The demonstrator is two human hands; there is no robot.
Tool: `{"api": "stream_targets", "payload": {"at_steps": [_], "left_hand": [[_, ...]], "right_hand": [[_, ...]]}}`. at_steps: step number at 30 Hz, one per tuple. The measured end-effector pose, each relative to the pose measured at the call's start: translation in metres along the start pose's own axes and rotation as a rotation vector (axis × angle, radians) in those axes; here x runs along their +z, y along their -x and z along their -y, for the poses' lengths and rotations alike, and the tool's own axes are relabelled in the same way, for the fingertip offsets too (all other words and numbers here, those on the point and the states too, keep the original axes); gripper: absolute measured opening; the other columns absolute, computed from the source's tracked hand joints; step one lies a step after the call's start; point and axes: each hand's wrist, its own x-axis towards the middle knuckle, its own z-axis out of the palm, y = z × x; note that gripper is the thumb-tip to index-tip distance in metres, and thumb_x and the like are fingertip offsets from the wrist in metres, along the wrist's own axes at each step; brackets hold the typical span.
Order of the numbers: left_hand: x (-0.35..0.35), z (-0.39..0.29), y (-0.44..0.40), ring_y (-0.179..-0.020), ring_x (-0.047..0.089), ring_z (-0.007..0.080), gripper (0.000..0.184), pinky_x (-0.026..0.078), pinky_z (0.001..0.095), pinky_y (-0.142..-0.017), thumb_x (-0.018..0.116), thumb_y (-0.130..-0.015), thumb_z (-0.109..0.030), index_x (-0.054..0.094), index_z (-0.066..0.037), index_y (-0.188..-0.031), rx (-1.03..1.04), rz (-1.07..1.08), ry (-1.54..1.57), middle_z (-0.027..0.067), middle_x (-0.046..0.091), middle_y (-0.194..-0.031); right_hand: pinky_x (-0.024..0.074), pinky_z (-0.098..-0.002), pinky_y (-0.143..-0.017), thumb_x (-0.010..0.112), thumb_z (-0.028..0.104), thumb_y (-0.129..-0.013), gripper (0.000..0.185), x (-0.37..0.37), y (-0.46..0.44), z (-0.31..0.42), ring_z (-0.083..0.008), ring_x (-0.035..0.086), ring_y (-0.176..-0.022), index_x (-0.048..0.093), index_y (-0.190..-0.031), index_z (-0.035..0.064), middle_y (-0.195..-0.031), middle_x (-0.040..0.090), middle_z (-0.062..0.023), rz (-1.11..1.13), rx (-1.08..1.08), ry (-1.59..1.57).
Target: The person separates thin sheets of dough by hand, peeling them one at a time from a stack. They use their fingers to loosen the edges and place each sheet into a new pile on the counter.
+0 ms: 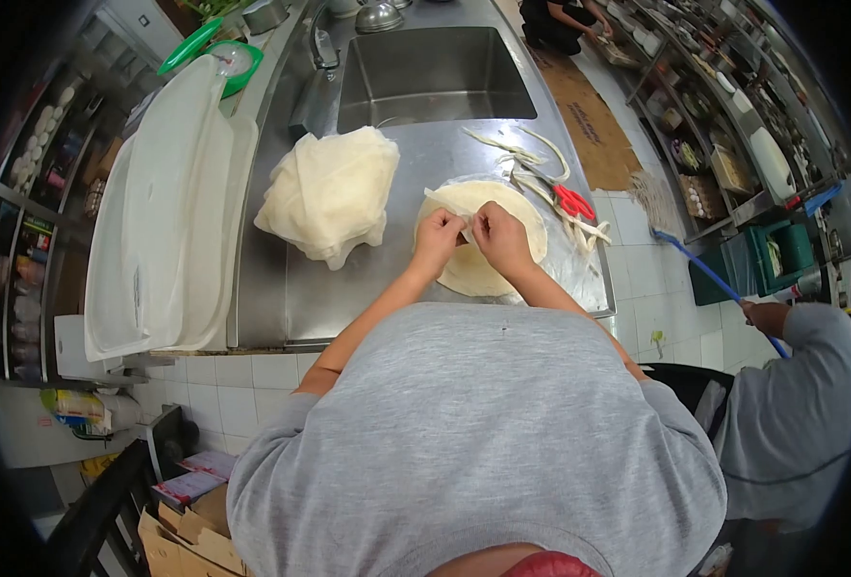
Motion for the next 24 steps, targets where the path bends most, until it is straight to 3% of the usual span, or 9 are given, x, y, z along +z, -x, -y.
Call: {"api": "stream_targets", "payload": {"at_steps": [4, 7, 13, 19, 22, 24], "left_hand": [[0.007, -0.005, 0.002, -0.062, 0.054, 0.0110, 0.013, 0.050, 0.0266, -0.055, 0.060, -0.084, -0.009, 0.049, -0.003, -0.080, -0.006, 0.022, 0.049, 0.0026, 0.053, -0.072], [0.003, 0.001, -0.007, -0.062, 0.054, 0.0105, 0.017, 0.051, 0.0263, -0.056, 0.063, -0.083, -0.011, 0.048, -0.004, -0.081, 0.039, 0.063, 0.030, 0.0027, 0.053, -0.072], [0.012, -0.012, 0.003, -0.063, 0.052, 0.0081, 0.013, 0.049, 0.0246, -0.055, 0.060, -0.085, -0.006, 0.048, -0.005, -0.081, 0.058, -0.018, 0.112, 0.0004, 0.052, -0.071], [-0.004, 0.008, -0.006, -0.062, 0.050, 0.0058, 0.008, 0.041, 0.0211, -0.053, 0.057, -0.087, -0.005, 0.050, -0.006, -0.090, 0.175, 0.172, -0.134, -0.0014, 0.054, -0.071], [-0.005, 0.013, -0.008, -0.058, 0.049, 0.0076, 0.013, 0.040, 0.0227, -0.052, 0.058, -0.084, -0.005, 0.049, -0.003, -0.095, 0.327, 0.106, -0.317, 0.0013, 0.055, -0.067], [-0.004, 0.008, -0.005, -0.056, 0.051, 0.0094, 0.019, 0.041, 0.0246, -0.052, 0.058, -0.082, -0.005, 0.049, -0.002, -0.098, 0.263, 0.058, -0.372, 0.0031, 0.054, -0.063]], "right_hand": [[0.0467, -0.0358, -0.054, 0.063, 0.010, -0.079, 0.012, -0.002, 0.000, -0.005, -0.0300, 0.059, -0.059, 0.052, -0.078, 0.0034, -0.069, 0.058, -0.0142, 0.014, -0.121, 0.052], [0.0464, -0.0404, -0.055, 0.061, 0.012, -0.080, 0.015, 0.000, -0.001, -0.002, -0.0329, 0.059, -0.061, 0.050, -0.078, 0.0028, -0.069, 0.058, -0.0159, -0.028, -0.036, 0.028], [0.0482, -0.0353, -0.056, 0.062, 0.011, -0.080, 0.011, 0.005, -0.003, -0.002, -0.0277, 0.060, -0.060, 0.055, -0.084, 0.0035, -0.069, 0.060, -0.0142, -0.010, 0.069, 0.007], [0.0476, -0.0417, -0.062, 0.058, 0.008, -0.077, 0.011, 0.002, -0.008, 0.001, -0.0330, 0.059, -0.072, 0.057, -0.086, 0.0025, -0.080, 0.059, -0.0153, 0.050, -0.116, 0.064], [0.0474, -0.0424, -0.064, 0.057, 0.006, -0.075, 0.011, 0.001, -0.010, 0.002, -0.0331, 0.059, -0.074, 0.058, -0.085, 0.0030, -0.081, 0.058, -0.0148, 0.124, -0.083, 0.136], [0.0477, -0.0421, -0.065, 0.056, 0.006, -0.075, 0.011, 0.003, -0.010, 0.006, -0.0332, 0.059, -0.075, 0.059, -0.085, 0.0034, -0.081, 0.058, -0.0145, 0.078, -0.029, 0.138]]}}
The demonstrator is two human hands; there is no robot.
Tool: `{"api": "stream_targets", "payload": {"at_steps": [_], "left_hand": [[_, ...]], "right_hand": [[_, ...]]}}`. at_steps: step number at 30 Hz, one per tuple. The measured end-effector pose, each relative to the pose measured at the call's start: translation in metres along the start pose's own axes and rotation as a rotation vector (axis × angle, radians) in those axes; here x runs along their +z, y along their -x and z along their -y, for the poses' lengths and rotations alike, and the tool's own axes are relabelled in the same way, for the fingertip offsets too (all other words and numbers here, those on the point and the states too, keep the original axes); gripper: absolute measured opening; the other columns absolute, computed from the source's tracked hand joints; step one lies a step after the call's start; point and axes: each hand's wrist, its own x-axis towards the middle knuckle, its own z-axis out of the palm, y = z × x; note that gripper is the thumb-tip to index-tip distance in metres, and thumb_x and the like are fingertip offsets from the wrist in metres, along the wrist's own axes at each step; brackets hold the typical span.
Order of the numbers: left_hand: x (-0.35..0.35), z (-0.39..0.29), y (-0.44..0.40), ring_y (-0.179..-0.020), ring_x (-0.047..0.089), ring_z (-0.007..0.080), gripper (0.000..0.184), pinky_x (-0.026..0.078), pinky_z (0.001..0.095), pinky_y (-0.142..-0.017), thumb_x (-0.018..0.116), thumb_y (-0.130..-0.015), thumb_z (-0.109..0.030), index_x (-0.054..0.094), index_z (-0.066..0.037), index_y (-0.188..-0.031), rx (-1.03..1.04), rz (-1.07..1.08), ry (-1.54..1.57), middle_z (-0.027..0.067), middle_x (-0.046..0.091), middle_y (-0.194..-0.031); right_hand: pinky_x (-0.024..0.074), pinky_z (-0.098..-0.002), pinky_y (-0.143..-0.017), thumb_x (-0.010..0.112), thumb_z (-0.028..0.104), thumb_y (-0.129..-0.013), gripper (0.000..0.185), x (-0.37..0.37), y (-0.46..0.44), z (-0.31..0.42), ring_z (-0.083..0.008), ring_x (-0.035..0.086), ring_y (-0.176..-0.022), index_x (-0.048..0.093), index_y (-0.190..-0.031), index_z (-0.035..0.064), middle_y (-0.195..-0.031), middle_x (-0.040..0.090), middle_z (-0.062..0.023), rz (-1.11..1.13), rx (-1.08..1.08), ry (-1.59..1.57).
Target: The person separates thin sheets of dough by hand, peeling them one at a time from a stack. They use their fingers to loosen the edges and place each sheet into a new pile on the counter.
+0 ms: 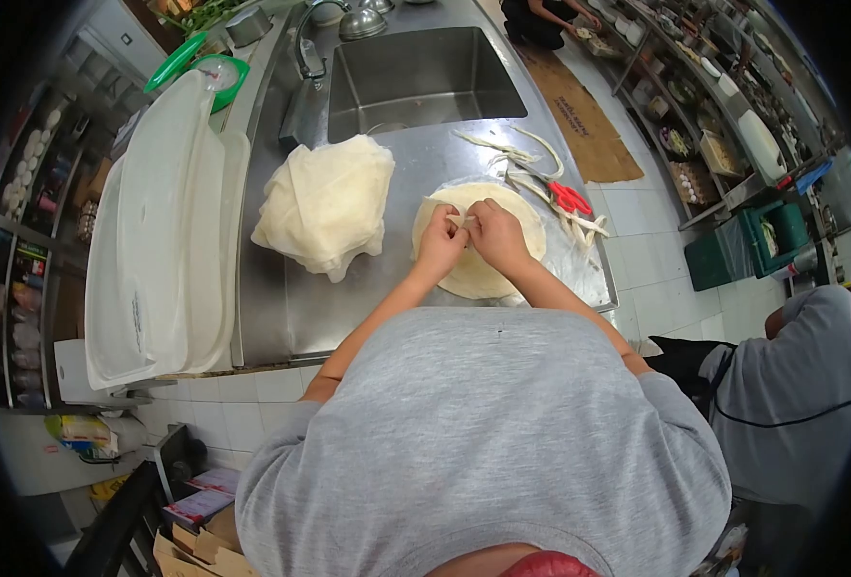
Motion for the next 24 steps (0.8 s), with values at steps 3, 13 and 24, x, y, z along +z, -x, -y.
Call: {"api": "stream_targets", "payload": {"at_steps": [3, 13, 24], "left_hand": [[-0.002, 0.002, 0.000, -0.055, 0.053, 0.0118, 0.026, 0.042, 0.0266, -0.052, 0.058, -0.080, -0.005, 0.049, 0.000, -0.104, -0.057, -0.017, -0.002, 0.0050, 0.054, -0.060], [-0.016, 0.009, -0.011, -0.059, 0.057, 0.0126, 0.023, 0.045, 0.0259, -0.055, 0.059, -0.081, -0.009, 0.054, 0.002, -0.101, -0.049, 0.057, -0.158, 0.0060, 0.059, -0.065], [-0.021, -0.022, -0.025, -0.078, 0.059, 0.0113, 0.015, 0.050, 0.0260, -0.069, 0.062, -0.086, -0.016, 0.057, -0.003, -0.089, -0.374, 0.233, 0.203, 0.0023, 0.060, -0.083]], "right_hand": [[0.0479, -0.0421, -0.066, 0.056, 0.005, -0.075, 0.011, 0.003, 0.001, 0.005, -0.0337, 0.059, -0.075, 0.059, -0.085, 0.0038, -0.081, 0.058, -0.0143, -0.014, -0.006, 0.018], [0.0484, -0.0416, -0.069, 0.055, 0.006, -0.077, 0.013, 0.004, -0.012, -0.013, -0.0352, 0.060, -0.079, 0.060, -0.089, 0.0026, -0.085, 0.061, -0.0179, 0.070, -0.022, -0.106], [0.0463, -0.0369, -0.067, 0.052, 0.001, -0.078, 0.015, -0.021, -0.025, -0.020, -0.0313, 0.058, -0.075, 0.062, -0.088, 0.0065, -0.083, 0.059, -0.0123, 0.274, -0.025, -0.206]]}}
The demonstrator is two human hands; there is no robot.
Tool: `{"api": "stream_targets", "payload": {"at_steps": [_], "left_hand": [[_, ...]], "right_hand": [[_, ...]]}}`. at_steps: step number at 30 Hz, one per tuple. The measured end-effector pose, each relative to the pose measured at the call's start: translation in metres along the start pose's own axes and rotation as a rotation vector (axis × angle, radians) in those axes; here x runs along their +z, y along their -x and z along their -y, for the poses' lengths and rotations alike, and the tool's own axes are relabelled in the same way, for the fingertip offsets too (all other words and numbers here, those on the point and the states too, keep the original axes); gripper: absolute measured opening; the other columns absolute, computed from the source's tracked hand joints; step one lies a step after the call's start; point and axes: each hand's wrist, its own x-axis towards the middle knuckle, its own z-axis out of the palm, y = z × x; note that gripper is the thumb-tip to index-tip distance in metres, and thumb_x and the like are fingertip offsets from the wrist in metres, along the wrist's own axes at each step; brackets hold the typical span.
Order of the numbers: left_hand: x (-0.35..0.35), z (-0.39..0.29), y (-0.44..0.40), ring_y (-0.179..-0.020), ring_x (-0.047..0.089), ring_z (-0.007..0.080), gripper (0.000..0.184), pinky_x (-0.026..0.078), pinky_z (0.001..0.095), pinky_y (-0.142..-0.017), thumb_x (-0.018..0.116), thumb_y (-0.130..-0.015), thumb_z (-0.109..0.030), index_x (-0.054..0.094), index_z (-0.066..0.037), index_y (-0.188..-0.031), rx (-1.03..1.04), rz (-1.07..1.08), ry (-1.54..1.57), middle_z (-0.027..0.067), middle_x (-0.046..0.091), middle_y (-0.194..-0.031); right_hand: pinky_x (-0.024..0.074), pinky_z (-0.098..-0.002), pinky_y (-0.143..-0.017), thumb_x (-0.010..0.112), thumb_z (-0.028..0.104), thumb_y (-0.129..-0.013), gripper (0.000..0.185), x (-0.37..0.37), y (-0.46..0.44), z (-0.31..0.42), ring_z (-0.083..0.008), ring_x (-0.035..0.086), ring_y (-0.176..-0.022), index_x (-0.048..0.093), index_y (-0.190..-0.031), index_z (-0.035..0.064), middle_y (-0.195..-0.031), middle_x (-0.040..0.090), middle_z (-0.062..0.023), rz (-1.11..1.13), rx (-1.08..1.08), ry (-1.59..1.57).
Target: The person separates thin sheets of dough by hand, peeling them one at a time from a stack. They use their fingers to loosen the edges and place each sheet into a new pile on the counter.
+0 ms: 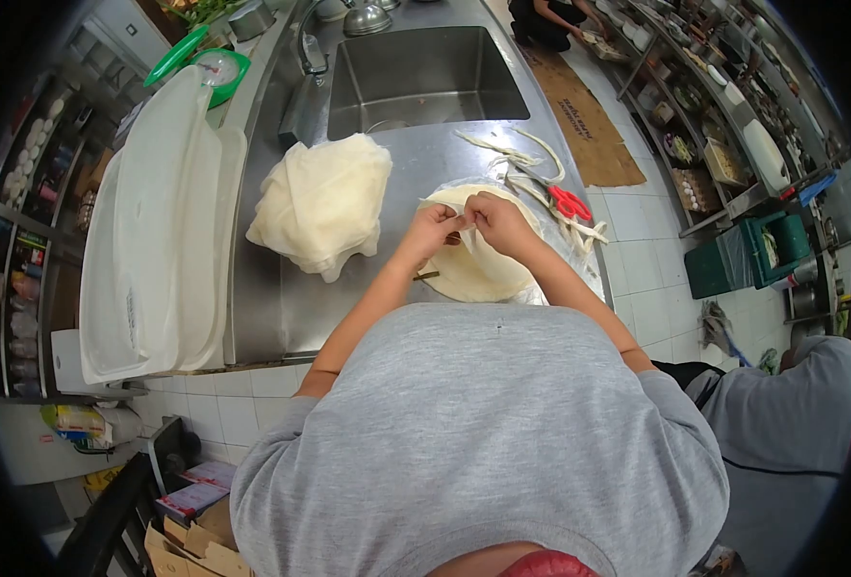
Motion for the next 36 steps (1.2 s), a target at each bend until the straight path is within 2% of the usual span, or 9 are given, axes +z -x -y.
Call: {"api": "stream_targets", "payload": {"at_steps": [7, 13, 16, 19, 22, 25, 28, 31, 36], "left_hand": [[0.000, 0.003, -0.005, -0.074, 0.059, 0.0087, 0.010, 0.050, 0.0233, -0.064, 0.060, -0.085, -0.010, 0.059, -0.003, -0.079, 0.124, -0.051, -0.182, 0.0022, 0.063, -0.079], [0.003, 0.005, -0.009, -0.069, 0.059, 0.0087, 0.010, 0.049, 0.0226, -0.059, 0.060, -0.085, -0.009, 0.058, -0.003, -0.078, 0.130, -0.182, -0.131, 0.0020, 0.063, -0.075], [0.011, -0.002, -0.004, -0.066, 0.059, 0.0092, 0.011, 0.050, 0.0231, -0.058, 0.062, -0.084, -0.010, 0.058, -0.002, -0.078, 0.111, -0.140, -0.095, 0.0030, 0.062, -0.074], [0.010, 0.003, -0.005, -0.061, 0.060, 0.0125, 0.011, 0.052, 0.0252, -0.054, 0.062, -0.080, -0.008, 0.057, 0.002, -0.079, -0.024, -0.049, -0.142, 0.0059, 0.061, -0.069], [0.006, 0.014, -0.010, -0.061, 0.061, 0.0143, 0.016, 0.051, 0.0264, -0.054, 0.064, -0.080, -0.010, 0.055, 0.003, -0.080, -0.009, -0.051, -0.179, 0.0066, 0.061, -0.071], [0.000, 0.024, -0.010, -0.063, 0.061, 0.0156, 0.019, 0.050, 0.0280, -0.057, 0.064, -0.080, -0.014, 0.054, 0.003, -0.079, 0.134, -0.086, -0.481, 0.0072, 0.062, -0.075], [-0.012, 0.034, -0.015, -0.078, 0.061, 0.0114, 0.020, 0.050, 0.0260, -0.068, 0.059, -0.086, -0.012, 0.058, 0.001, -0.101, 0.142, -0.015, -0.592, 0.0038, 0.063, -0.087], [-0.014, 0.035, -0.016, -0.068, 0.055, 0.0120, 0.013, 0.046, 0.0284, -0.061, 0.058, -0.085, -0.010, 0.054, 0.002, -0.082, 0.240, -0.037, -0.227, 0.0054, 0.062, -0.077], [-0.017, 0.028, -0.012, -0.072, 0.055, 0.0109, 0.014, 0.045, 0.0279, -0.067, 0.057, -0.087, -0.009, 0.057, 0.003, -0.094, 0.260, 0.013, -0.287, 0.0045, 0.061, -0.079]], "right_hand": [[0.0469, -0.0382, -0.074, 0.052, 0.002, -0.077, 0.020, -0.002, 0.004, -0.007, -0.0308, 0.058, -0.081, 0.069, -0.086, 0.0077, -0.085, 0.056, -0.0133, 0.082, -0.053, 0.101], [0.0460, -0.0363, -0.071, 0.066, 0.008, -0.074, 0.012, 0.001, 0.011, -0.001, -0.0303, 0.057, -0.079, 0.065, -0.086, 0.0045, -0.087, 0.055, -0.0113, 0.049, -0.186, 0.161], [0.0461, -0.0384, -0.073, 0.069, 0.010, -0.071, 0.013, -0.002, 0.010, -0.006, -0.0311, 0.056, -0.081, 0.060, -0.080, 0.0048, -0.086, 0.054, -0.0120, 0.119, -0.057, 0.084], [0.0459, -0.0381, -0.072, 0.067, 0.010, -0.073, 0.011, -0.009, 0.008, -0.013, -0.0302, 0.057, -0.081, 0.059, -0.079, 0.0054, -0.085, 0.054, -0.0109, 0.216, 0.029, 0.097], [0.0459, -0.0378, -0.072, 0.064, 0.011, -0.076, 0.008, -0.011, 0.008, -0.018, -0.0293, 0.057, -0.081, 0.058, -0.079, 0.0063, -0.084, 0.055, -0.0105, 0.326, -0.032, 0.074], [0.0459, -0.0373, -0.072, 0.062, 0.011, -0.077, 0.007, -0.015, 0.004, -0.017, -0.0283, 0.058, -0.083, 0.058, -0.080, 0.0071, -0.085, 0.057, -0.0106, 0.430, -0.061, 0.086], [0.0461, -0.0378, -0.073, 0.062, 0.011, -0.077, 0.008, -0.017, -0.005, -0.020, -0.0279, 0.058, -0.084, 0.058, -0.083, 0.0082, -0.087, 0.058, -0.0103, 0.447, -0.044, 0.055], [0.0458, -0.0383, -0.074, 0.061, 0.009, -0.077, 0.009, -0.012, 0.000, -0.011, -0.0287, 0.058, -0.085, 0.057, -0.086, 0.0092, -0.089, 0.059, -0.0085, 0.384, -0.135, 0.034], [0.0451, -0.0343, -0.071, 0.062, 0.006, -0.078, 0.011, -0.012, -0.001, -0.023, -0.0259, 0.057, -0.081, 0.057, -0.088, 0.0060, -0.085, 0.058, -0.0078, 0.386, -0.189, 0.097]]}}
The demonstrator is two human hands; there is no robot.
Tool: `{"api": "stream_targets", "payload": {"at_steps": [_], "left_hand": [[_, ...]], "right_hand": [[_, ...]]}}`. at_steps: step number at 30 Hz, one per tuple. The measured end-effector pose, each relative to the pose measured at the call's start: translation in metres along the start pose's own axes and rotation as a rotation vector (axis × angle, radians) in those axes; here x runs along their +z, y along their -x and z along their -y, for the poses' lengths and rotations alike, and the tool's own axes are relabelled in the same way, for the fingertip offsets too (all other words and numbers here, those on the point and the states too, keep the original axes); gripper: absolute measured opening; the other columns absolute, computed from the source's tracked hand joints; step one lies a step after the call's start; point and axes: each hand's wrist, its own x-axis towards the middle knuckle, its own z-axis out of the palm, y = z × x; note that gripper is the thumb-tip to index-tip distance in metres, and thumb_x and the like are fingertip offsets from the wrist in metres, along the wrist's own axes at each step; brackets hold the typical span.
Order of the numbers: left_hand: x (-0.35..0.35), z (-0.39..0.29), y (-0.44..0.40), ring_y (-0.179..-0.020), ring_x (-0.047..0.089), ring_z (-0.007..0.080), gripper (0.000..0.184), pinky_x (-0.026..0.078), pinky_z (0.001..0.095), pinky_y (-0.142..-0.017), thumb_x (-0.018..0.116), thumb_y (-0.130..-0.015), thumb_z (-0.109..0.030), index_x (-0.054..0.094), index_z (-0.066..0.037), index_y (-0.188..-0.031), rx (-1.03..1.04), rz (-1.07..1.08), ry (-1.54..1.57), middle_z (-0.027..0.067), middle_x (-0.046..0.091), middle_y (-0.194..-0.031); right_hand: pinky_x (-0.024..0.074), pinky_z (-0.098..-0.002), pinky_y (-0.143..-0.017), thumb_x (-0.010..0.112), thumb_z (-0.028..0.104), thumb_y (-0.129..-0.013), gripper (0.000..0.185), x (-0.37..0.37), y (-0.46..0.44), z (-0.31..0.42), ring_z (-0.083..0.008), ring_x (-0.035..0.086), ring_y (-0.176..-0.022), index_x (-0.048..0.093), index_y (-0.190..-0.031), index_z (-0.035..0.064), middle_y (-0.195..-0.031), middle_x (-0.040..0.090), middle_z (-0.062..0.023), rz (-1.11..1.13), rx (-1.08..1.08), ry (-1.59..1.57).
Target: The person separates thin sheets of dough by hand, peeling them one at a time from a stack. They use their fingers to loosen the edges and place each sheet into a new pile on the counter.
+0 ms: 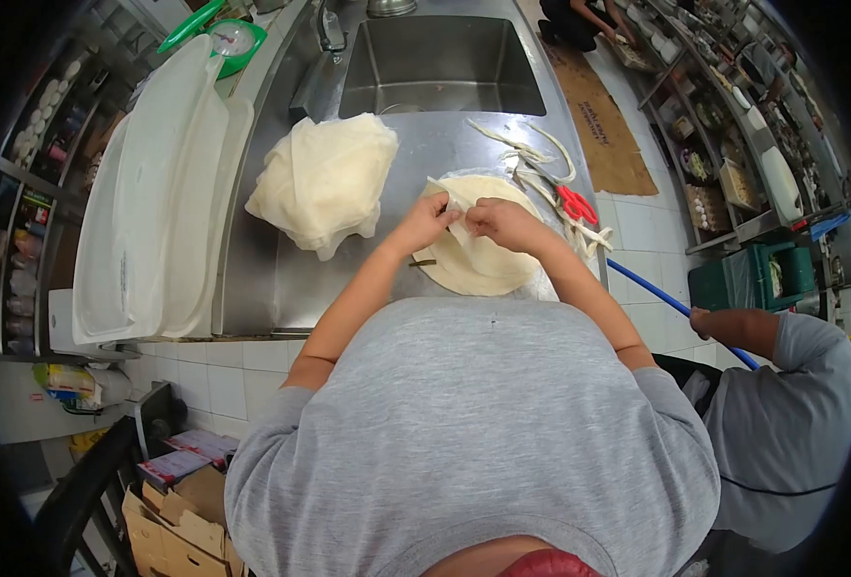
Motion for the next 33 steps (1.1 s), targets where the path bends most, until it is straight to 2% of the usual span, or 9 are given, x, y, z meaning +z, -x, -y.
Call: {"api": "stream_targets", "payload": {"at_steps": [7, 11, 15, 18, 19, 21, 25, 28, 33], "left_hand": [[0.004, -0.010, -0.001, -0.078, 0.060, 0.0134, 0.014, 0.051, 0.0268, -0.067, 0.057, -0.088, -0.011, 0.057, 0.001, -0.096, -0.098, -0.024, 0.126, 0.0049, 0.062, -0.085], [0.020, -0.027, 0.008, -0.083, 0.062, 0.0177, 0.019, 0.054, 0.0282, -0.069, 0.057, -0.087, -0.009, 0.056, 0.000, -0.104, -0.361, 0.063, 0.364, 0.0067, 0.062, -0.095], [0.030, -0.024, 0.009, -0.085, 0.062, 0.0194, 0.027, 0.055, 0.0278, -0.069, 0.055, -0.085, -0.004, 0.053, 0.000, -0.111, -0.329, -0.076, 0.691, 0.0093, 0.059, -0.105], [0.037, -0.020, 0.006, -0.084, 0.062, 0.0197, 0.029, 0.055, 0.0286, -0.069, 0.054, -0.083, -0.001, 0.053, 0.000, -0.112, -0.259, -0.139, 0.908, 0.0095, 0.060, -0.105], [0.038, -0.019, 0.004, -0.084, 0.062, 0.0197, 0.029, 0.055, 0.0291, -0.070, 0.053, -0.083, 0.000, 0.052, 0.000, -0.111, -0.228, -0.146, 0.965, 0.0093, 0.060, -0.104], [0.039, -0.018, 0.002, -0.083, 0.062, 0.0188, 0.028, 0.054, 0.0297, -0.070, 0.055, -0.082, 0.001, 0.053, -0.001, -0.110, -0.263, -0.182, 0.895, 0.0083, 0.061, -0.101], [0.055, -0.044, 0.006, -0.083, 0.061, 0.0196, 0.019, 0.051, 0.0288, -0.075, 0.056, -0.083, -0.001, 0.056, 0.002, -0.102, -0.146, -0.310, 0.675, 0.0061, 0.062, -0.095], [0.059, -0.048, 0.010, -0.084, 0.060, 0.0208, 0.039, 0.050, 0.0289, -0.074, 0.067, -0.077, -0.006, 0.049, 0.004, -0.111, -0.027, -0.346, 0.423, 0.0092, 0.060, -0.098], [0.056, -0.053, 0.011, -0.115, 0.043, 0.0308, 0.092, 0.037, 0.0440, -0.094, 0.080, -0.064, -0.019, 0.022, 0.008, -0.129, 0.052, -0.753, -0.164, 0.0251, 0.038, -0.126]], "right_hand": [[0.0454, -0.0314, -0.071, 0.060, 0.005, -0.080, 0.007, -0.020, -0.001, -0.001, -0.0213, 0.058, -0.076, 0.056, -0.087, 0.0047, -0.079, 0.060, -0.0085, 0.026, 0.102, -0.090], [0.0467, -0.0303, -0.069, 0.061, 0.008, -0.082, 0.009, -0.002, -0.006, -0.014, -0.0210, 0.059, -0.073, 0.057, -0.085, 0.0011, -0.077, 0.061, -0.0103, -0.050, 0.093, -0.328], [0.0478, -0.0321, -0.062, 0.069, 0.019, -0.079, 0.028, 0.019, 0.001, 0.015, -0.0212, 0.061, -0.070, 0.057, -0.096, 0.0010, -0.078, 0.062, -0.0102, -0.556, 0.228, -0.076], [0.0470, -0.0324, -0.058, 0.070, 0.026, -0.080, 0.035, 0.021, 0.021, 0.055, -0.0189, 0.060, -0.069, 0.055, -0.097, -0.0002, -0.076, 0.061, -0.0099, -0.340, 0.497, -0.020], [0.0467, -0.0321, -0.057, 0.070, 0.028, -0.081, 0.035, 0.027, 0.026, 0.056, -0.0180, 0.059, -0.068, 0.055, -0.094, -0.0007, -0.075, 0.060, -0.0096, -0.280, 0.531, -0.189], [0.0459, -0.0316, -0.055, 0.069, 0.032, -0.082, 0.038, 0.048, 0.031, 0.047, -0.0162, 0.058, -0.066, 0.054, -0.088, -0.0017, -0.071, 0.059, -0.0091, -0.157, 0.594, -0.531], [0.0449, -0.0284, -0.055, 0.065, 0.031, -0.086, 0.036, 0.067, 0.023, 0.032, -0.0137, 0.056, -0.064, 0.049, -0.078, 0.0002, -0.066, 0.056, -0.0079, -0.693, 0.451, -0.587], [0.0439, -0.0276, -0.056, 0.063, 0.027, -0.088, 0.034, 0.059, 0.014, 0.025, -0.0125, 0.054, -0.063, 0.046, -0.074, 0.0011, -0.066, 0.055, -0.0075, -0.794, 0.444, -0.527], [0.0400, -0.0322, -0.055, 0.060, 0.017, -0.087, 0.028, 0.033, 0.009, 0.038, -0.0156, 0.050, -0.062, 0.043, -0.072, 0.0000, -0.066, 0.051, -0.0099, -0.810, 0.449, -0.371]]}}
